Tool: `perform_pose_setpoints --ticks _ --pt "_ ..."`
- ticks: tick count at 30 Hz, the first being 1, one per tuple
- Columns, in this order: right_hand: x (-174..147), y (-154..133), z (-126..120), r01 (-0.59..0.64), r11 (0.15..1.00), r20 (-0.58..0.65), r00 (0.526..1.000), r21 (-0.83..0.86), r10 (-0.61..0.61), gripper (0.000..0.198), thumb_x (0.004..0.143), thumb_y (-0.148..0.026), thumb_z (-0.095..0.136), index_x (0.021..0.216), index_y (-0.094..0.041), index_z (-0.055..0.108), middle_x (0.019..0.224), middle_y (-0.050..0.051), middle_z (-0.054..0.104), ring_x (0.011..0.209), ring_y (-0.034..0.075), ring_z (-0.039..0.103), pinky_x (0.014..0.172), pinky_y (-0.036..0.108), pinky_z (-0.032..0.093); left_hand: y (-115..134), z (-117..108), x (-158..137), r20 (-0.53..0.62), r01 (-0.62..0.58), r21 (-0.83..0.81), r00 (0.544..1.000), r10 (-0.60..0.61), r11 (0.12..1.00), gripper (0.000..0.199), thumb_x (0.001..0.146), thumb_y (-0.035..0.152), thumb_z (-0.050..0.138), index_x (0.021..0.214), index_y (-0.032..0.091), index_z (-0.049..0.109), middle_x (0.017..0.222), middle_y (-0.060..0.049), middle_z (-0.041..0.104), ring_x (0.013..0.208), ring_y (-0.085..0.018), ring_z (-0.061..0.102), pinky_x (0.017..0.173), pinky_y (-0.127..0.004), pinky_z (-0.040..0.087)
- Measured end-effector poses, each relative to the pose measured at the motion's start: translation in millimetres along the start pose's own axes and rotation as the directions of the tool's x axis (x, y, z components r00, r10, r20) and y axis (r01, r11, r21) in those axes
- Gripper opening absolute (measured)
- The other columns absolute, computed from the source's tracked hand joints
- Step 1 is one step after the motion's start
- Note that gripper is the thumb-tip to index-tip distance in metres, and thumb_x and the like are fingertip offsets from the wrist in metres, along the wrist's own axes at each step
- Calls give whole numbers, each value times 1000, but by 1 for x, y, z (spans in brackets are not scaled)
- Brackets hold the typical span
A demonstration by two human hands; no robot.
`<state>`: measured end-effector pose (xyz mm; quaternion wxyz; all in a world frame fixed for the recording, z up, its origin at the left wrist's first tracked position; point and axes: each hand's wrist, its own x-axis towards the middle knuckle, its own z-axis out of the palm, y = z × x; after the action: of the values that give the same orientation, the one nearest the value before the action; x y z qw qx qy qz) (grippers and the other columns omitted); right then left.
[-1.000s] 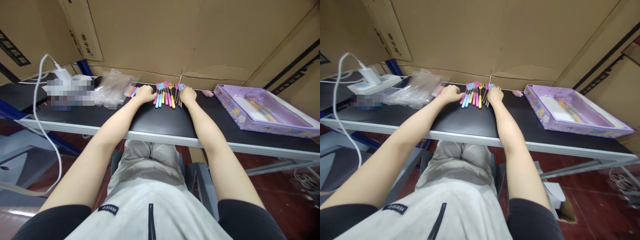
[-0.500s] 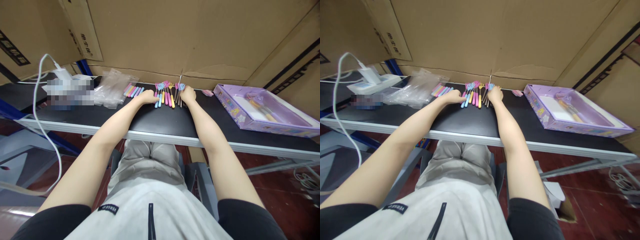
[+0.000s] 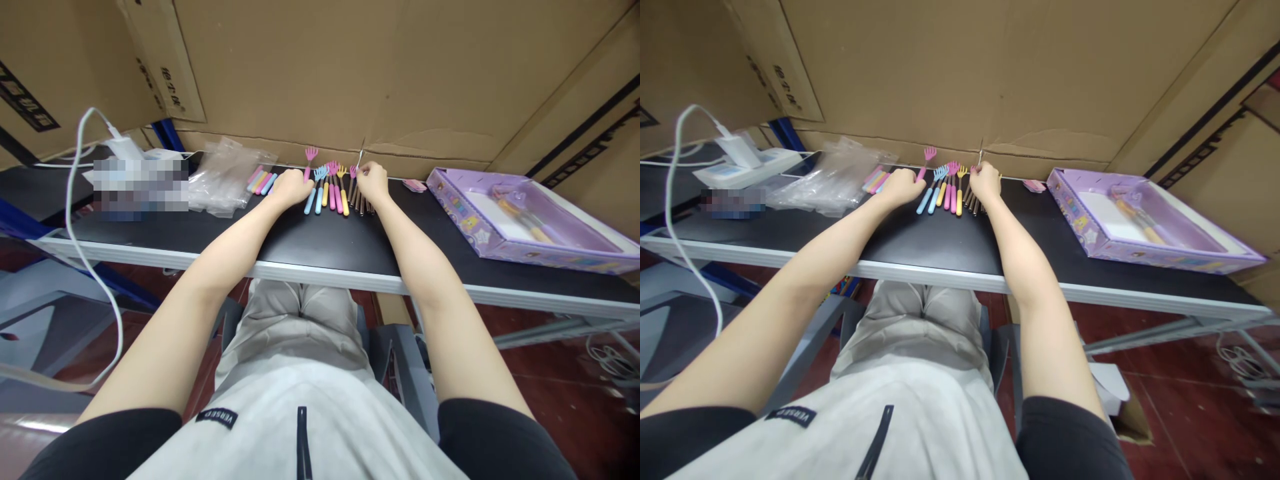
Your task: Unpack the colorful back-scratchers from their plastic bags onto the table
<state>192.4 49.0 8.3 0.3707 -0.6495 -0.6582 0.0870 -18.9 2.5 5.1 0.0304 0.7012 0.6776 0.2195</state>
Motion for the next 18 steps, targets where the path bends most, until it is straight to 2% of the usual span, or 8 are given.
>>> perform_pose_setpoints --ticks 2,4,6,8,10,13,18 --pt "-3 -8 1 10 984 0 1000 179 -10 14 102 -24 60 90 -18 66 101 10 74 108 22 69 100 32 53 6 -3 -6 -44 -42 1 998 42 999 40 99 33 47 111 10 78 112 -25 78 115 -38 72 97 -41 53" --pt "-10 -19 1 -50 923 50 998 381 33 27 102 -37 67 82 -20 60 78 3 65 83 17 66 78 25 55 12 -4 -12 -82 -132 -4 988 131 991 40 100 34 47 111 11 77 109 -22 78 112 -35 71 96 -39 52" --pt "-18 -30 -1 -151 828 150 985 540 82 41 98 -50 74 76 -22 52 63 -3 51 59 11 52 56 20 45 18 -4 -19 -105 -240 -9 966 238 971 36 100 34 48 108 13 77 103 -18 78 108 -33 71 94 -37 51" --pt "-25 -39 -4 -221 740 239 967 635 83 51 93 -56 79 73 -23 46 57 -7 40 47 7 35 45 17 31 22 -3 -23 -110 -332 -11 938 329 943 32 99 34 51 102 15 76 97 -17 78 102 -32 72 90 -36 50" --pt "-28 -46 -7 -252 677 284 957 691 67 54 93 -54 80 71 -22 43 54 -9 36 43 4 25 42 17 22 24 -1 -25 -104 -388 -5 917 385 922 30 98 34 52 95 16 75 93 -16 77 97 -31 72 86 -35 49" --pt "-25 -48 -12 -287 613 302 950 736 83 52 99 -45 75 69 -22 39 51 -10 33 41 2 20 40 16 17 24 0 -24 -110 -430 -4 898 427 903 30 98 34 51 88 16 74 89 -15 77 91 -30 72 83 -35 48" --pt "-10 -43 -17 -319 570 277 947 757 162 51 101 -30 71 69 -22 32 49 -12 26 39 1 17 40 16 14 29 -3 -17 -119 -454 -9 885 450 891 33 101 33 49 84 16 72 82 -13 75 85 -27 70 80 -34 46"
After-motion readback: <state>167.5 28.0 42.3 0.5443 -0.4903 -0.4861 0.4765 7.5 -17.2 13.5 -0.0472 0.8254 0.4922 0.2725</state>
